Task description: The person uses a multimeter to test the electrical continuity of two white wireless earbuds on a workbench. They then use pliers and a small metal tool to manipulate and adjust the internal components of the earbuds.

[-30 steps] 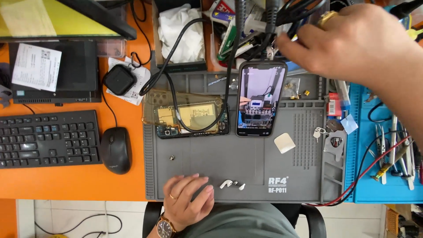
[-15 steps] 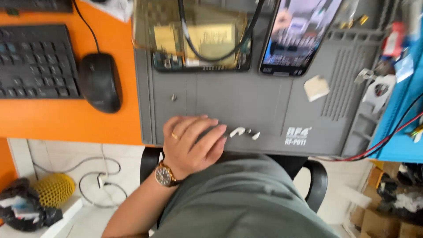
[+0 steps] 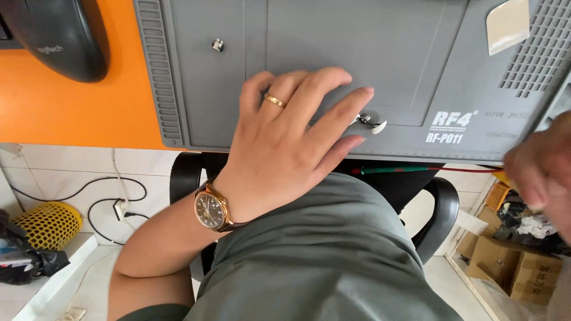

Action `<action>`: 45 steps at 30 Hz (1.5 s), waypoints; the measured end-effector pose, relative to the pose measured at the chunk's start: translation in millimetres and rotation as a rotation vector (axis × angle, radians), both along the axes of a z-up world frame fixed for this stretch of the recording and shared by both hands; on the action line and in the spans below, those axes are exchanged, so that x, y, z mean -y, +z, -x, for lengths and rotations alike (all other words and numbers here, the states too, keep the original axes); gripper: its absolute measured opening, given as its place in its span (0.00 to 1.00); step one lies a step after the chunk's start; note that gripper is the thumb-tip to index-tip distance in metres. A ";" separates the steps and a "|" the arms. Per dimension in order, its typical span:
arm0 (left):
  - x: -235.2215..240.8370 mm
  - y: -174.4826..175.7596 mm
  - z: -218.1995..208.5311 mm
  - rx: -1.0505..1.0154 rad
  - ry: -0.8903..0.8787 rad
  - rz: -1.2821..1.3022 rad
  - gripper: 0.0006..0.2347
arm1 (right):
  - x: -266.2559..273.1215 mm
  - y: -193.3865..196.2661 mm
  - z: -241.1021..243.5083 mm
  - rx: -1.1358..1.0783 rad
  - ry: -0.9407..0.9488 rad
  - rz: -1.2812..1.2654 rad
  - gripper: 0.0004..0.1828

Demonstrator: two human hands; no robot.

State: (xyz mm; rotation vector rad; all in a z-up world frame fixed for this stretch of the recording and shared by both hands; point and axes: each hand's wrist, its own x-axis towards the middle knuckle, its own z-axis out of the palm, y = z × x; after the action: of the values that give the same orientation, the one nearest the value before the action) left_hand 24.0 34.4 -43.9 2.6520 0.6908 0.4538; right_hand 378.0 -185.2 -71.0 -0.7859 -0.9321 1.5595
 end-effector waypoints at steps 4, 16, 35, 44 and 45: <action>1.3 0.5 -6.3 -0.021 0.010 0.052 0.14 | -14.4 48.0 80.8 0.125 -0.275 0.466 0.10; 2.5 -4.6 -8.6 0.185 -0.035 0.001 0.06 | -34.2 80.6 138.8 1.592 -0.196 0.122 0.17; 11.8 25.3 -0.2 0.413 -0.144 0.584 0.04 | -66.2 69.9 168.0 1.213 -0.447 -0.272 0.17; 8.7 31.2 2.6 0.429 -0.209 0.939 0.15 | -55.5 73.9 179.5 1.049 -0.532 -0.063 0.09; 9.4 31.5 2.9 0.418 -0.211 0.946 0.19 | -53.9 77.3 181.3 1.042 -0.536 0.033 0.10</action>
State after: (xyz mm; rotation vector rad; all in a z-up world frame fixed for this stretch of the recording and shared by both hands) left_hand 21.1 25.0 -12.3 1.6438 0.3488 0.4491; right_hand 196.7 -131.3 6.4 -1.7717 -1.2589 0.6320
